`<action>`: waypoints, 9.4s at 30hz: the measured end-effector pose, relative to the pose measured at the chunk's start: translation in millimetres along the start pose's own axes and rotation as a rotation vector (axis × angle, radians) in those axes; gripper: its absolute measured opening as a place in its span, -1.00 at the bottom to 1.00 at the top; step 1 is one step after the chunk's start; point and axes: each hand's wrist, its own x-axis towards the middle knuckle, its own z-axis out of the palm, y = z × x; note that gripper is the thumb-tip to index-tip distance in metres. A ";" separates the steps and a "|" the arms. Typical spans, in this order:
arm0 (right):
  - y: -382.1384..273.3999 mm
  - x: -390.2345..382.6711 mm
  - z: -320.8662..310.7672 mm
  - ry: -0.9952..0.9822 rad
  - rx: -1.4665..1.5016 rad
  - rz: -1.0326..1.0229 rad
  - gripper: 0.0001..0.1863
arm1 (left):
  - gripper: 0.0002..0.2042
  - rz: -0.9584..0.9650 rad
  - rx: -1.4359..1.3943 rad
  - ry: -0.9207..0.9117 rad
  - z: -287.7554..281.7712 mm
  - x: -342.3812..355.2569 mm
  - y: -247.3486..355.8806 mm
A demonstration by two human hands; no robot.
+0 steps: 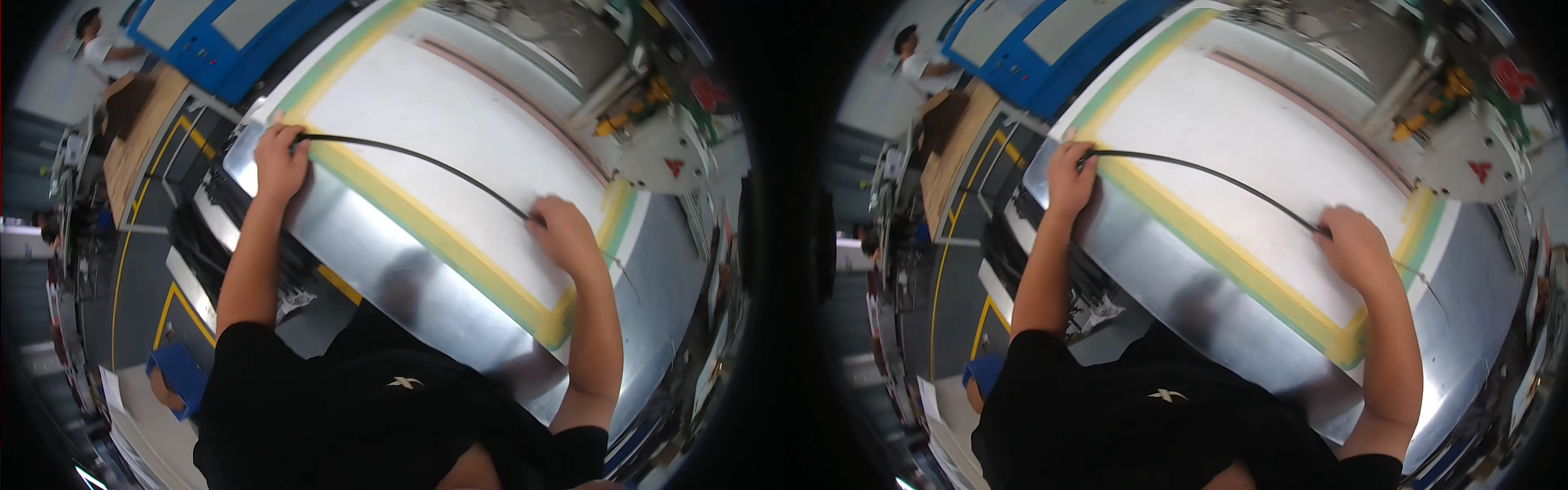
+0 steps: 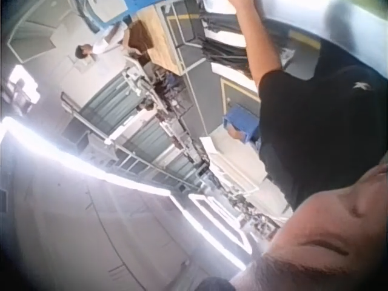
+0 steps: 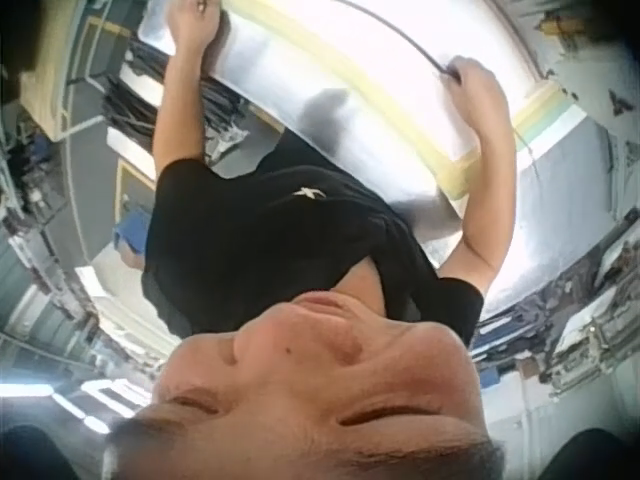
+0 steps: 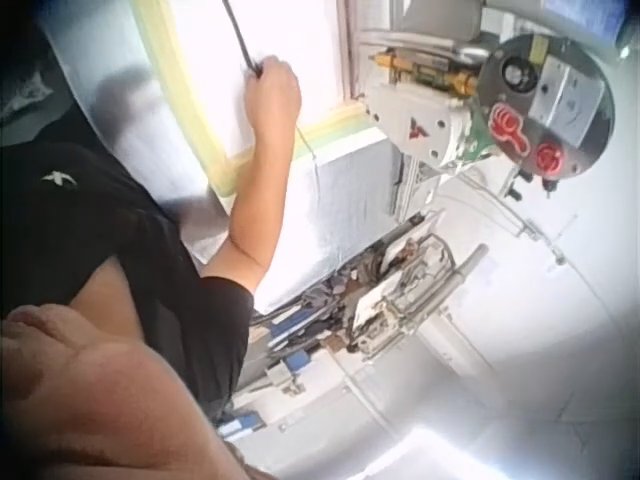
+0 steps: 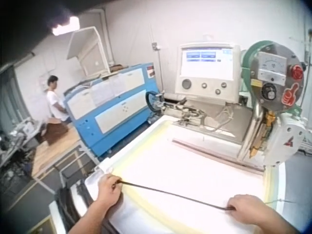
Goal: Sewing black straps using an industrial sewing machine.
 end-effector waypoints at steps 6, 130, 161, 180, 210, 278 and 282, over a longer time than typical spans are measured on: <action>-47.3 -48.1 -18.2 -0.291 0.503 -0.209 -0.81 | -0.42 0.255 -0.141 -0.164 -28.3 -12.2 118.1; 63.5 -29.5 62.7 -0.093 1.802 0.019 -0.75 | -0.51 -0.058 0.461 -1.551 -105.9 -214.8 -258.4; 50.4 -29.1 64.5 -0.011 1.730 0.067 -0.76 | -0.50 -0.408 0.122 -0.202 -225.0 -68.8 -204.8; -154.3 -53.0 -30.8 0.312 0.671 -0.712 -0.68 | -0.84 -0.248 -1.248 -0.186 -236.8 114.3 192.9; -25.2 -107.5 6.7 0.572 0.910 0.057 -0.70 | -0.53 -0.476 -2.222 -1.042 20.0 40.1 372.4; -6.2 -163.3 -37.9 -0.024 0.278 0.213 -0.67 | -0.76 -0.711 -2.033 -0.239 -21.8 130.0 224.7; 35.5 -175.6 -5.8 0.010 0.036 0.403 -0.72 | -0.72 -0.945 -1.960 -0.182 47.1 110.7 167.2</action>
